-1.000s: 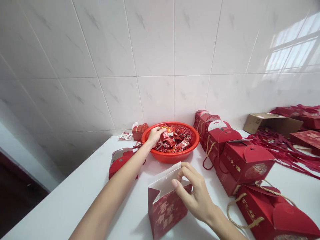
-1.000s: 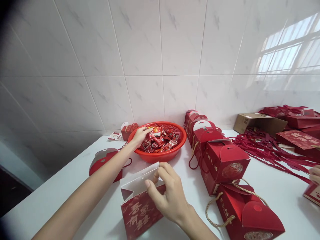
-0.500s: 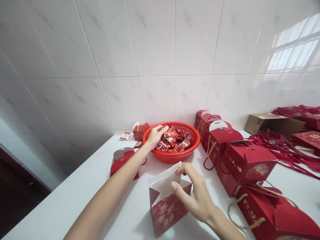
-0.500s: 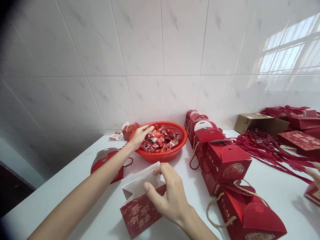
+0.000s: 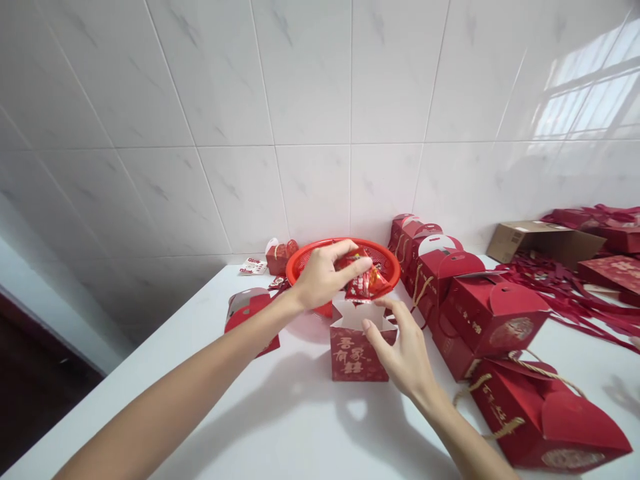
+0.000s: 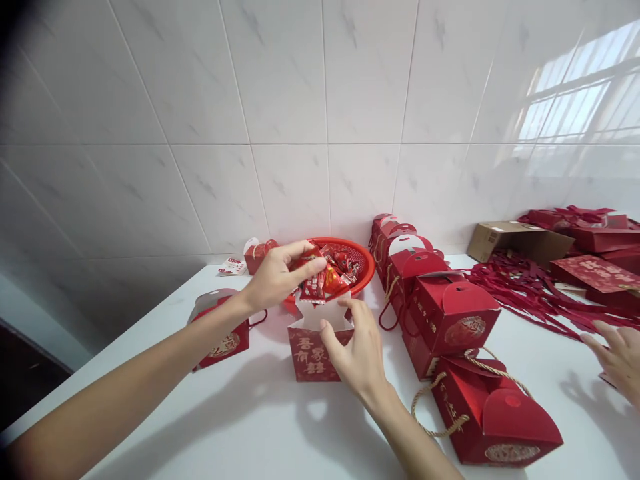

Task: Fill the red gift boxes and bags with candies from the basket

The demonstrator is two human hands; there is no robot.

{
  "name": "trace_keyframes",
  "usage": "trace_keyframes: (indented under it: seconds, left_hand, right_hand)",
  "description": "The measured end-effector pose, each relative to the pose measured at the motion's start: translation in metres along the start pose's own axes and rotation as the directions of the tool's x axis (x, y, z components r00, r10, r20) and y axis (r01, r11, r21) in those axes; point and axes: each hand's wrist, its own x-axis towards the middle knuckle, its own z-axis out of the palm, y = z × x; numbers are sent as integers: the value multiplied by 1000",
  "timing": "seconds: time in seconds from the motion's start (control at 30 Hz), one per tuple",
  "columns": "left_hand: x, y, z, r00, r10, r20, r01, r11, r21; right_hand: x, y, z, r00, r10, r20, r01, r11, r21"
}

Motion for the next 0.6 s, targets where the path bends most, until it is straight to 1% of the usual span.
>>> trace_keyframes:
  seconds: [0.1,0.2,0.27,0.37,0.47,0.53,0.6]
  left_hand:
    - [-12,-1,5,1000,20,24,-24,980,198]
    - [-16,-4,6,994,-23,104,-14,937,348]
    - [-18,-6,6,987,-33,156,-36,909,414]
    - [-21,-8,6,980,7,198,-96,891,443]
    - [-23,-8,2,978,34,207,-119,902,414]
    - [-22,-8,-4,985,42,168,-104,917,386]
    - [-17,-12,-15,995,39,92,-71,924,375]
  right_hand:
    - [1,-1,0,1000,7,13,-7,1000,16]
    - [1,0,1,1000,30,2,-30,999,42]
    - [1,1,1,999,36,6,-36,998,60]
    - [0,3,1,999,41,31,-43,997,66]
    - [-1,3,1,998,52,36,-54,997,60]
    - [-1,4,1,998,53,21,-54,997,48]
    - [-1,4,1,999,44,4,-44,998,39]
